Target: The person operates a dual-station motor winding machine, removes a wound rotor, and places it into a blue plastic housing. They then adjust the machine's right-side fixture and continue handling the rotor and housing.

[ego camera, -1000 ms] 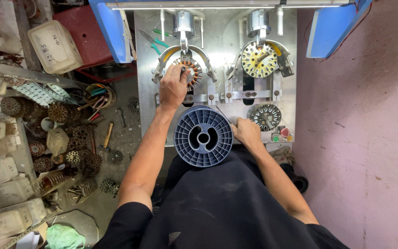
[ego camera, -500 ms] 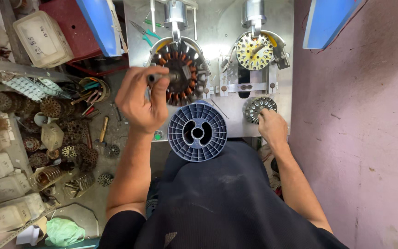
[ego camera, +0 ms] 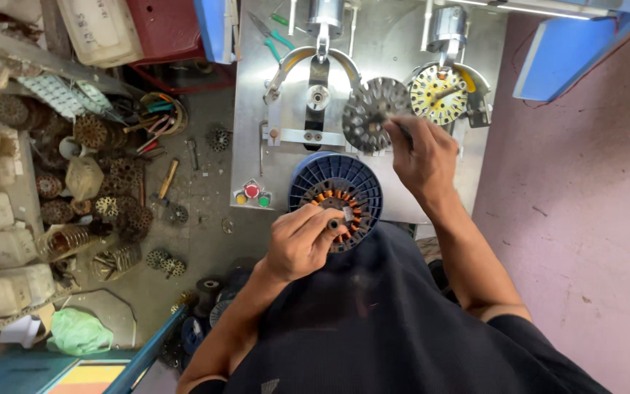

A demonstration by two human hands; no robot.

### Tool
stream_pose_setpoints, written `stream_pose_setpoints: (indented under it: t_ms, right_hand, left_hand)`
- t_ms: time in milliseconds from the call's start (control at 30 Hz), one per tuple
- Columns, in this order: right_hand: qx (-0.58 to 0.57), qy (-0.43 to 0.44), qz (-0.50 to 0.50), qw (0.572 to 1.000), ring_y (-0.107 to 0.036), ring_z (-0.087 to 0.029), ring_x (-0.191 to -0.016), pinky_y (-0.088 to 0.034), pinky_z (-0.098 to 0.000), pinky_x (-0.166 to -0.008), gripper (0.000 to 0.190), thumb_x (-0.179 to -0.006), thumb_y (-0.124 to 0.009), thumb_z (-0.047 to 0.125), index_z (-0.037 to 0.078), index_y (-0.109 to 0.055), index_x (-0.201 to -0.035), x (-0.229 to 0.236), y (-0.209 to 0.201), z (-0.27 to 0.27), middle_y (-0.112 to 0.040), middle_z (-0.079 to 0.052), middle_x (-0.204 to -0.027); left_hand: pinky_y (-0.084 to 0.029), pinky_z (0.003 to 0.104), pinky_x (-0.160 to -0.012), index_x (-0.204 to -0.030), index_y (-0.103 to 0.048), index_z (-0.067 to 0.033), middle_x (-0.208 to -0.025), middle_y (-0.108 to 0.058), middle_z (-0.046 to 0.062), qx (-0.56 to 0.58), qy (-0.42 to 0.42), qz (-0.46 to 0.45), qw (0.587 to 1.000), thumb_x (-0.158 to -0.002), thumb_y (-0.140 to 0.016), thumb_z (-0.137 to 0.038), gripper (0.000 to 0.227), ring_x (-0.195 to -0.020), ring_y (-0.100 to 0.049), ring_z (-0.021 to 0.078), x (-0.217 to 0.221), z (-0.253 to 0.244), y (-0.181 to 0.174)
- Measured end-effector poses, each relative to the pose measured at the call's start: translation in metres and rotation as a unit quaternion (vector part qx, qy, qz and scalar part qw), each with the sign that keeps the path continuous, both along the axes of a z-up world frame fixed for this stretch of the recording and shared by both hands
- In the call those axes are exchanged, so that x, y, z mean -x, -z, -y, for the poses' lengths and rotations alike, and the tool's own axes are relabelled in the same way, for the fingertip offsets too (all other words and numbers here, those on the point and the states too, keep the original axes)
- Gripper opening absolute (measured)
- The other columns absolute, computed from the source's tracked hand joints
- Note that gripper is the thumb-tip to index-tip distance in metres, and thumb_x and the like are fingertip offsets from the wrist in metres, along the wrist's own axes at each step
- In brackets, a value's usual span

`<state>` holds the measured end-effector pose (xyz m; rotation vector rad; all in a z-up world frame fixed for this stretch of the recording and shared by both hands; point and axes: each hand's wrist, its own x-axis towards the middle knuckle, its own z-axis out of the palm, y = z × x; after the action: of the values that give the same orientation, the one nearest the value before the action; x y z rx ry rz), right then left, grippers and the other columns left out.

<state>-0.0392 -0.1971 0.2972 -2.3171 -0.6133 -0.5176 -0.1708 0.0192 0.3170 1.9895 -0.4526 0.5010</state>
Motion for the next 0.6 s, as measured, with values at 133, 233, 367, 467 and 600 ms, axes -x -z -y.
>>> stream_pose_setpoints:
  t_ms: [133,233,367,467,600]
  right_hand:
    - [-0.01,-0.087,-0.031,0.996,-0.071,-0.025,-0.069,-0.053,-0.0359,-0.06,0.011,-0.102,-0.074,0.01,0.002,-0.07,-0.097,-0.054,0.028,-0.057,-0.074,-0.013,-0.086]
    - [0.007,-0.126,-0.057,0.99,-0.07,-0.027,-0.067,-0.054,-0.0379,-0.062,0.011,-0.102,-0.069,0.009,0.001,-0.07,-0.094,-0.082,0.054,-0.085,-0.072,-0.016,-0.082]
    - [0.053,-0.127,-0.142,0.98,-0.066,-0.028,-0.062,-0.052,-0.0394,-0.057,0.018,-0.102,-0.066,0.009,0.0,-0.066,-0.087,-0.097,0.081,-0.091,-0.068,-0.017,-0.075]
    - [0.041,-0.152,-0.084,0.984,-0.064,-0.03,-0.064,-0.051,-0.0432,-0.061,0.016,-0.1,-0.066,0.008,0.0,-0.063,-0.087,-0.097,0.095,-0.088,-0.066,-0.016,-0.075]
    - [0.067,-0.181,-0.031,0.981,-0.065,-0.031,-0.071,-0.051,-0.0453,-0.064,0.012,-0.097,-0.064,0.009,0.002,-0.06,-0.089,-0.102,0.102,-0.089,-0.064,-0.013,-0.076]
  left_hand:
    - [-0.056,0.033,-0.067,-0.108,-0.066,0.002,-0.091,-0.067,0.01,0.03,0.01,-0.002,0.999,-0.096,-0.076,-0.009,0.019,-0.074,-0.068,0.0238,0.002,0.012,0.01]
    - [-0.056,0.033,-0.067,-0.108,-0.067,0.0021,-0.089,-0.067,0.009,0.03,0.0,-0.012,0.999,-0.095,-0.076,-0.008,0.019,-0.073,-0.067,0.0232,-0.001,0.017,0.014]
    - [-0.055,0.033,-0.063,-0.104,-0.069,0.0008,-0.088,-0.068,0.009,0.032,-0.014,-0.035,0.999,-0.096,-0.076,-0.01,0.016,-0.071,-0.067,0.0207,-0.006,0.02,0.022]
    - [-0.054,0.034,-0.063,-0.103,-0.068,0.001,-0.089,-0.068,0.011,0.03,-0.053,-0.032,0.998,-0.097,-0.074,-0.011,0.015,-0.074,-0.068,0.0228,-0.008,0.024,0.031]
    - [-0.055,0.035,-0.067,-0.106,-0.066,0.0014,-0.093,-0.067,0.012,0.018,-0.11,-0.031,0.993,-0.1,-0.069,-0.01,0.013,-0.079,-0.069,0.0259,-0.005,0.033,0.045]
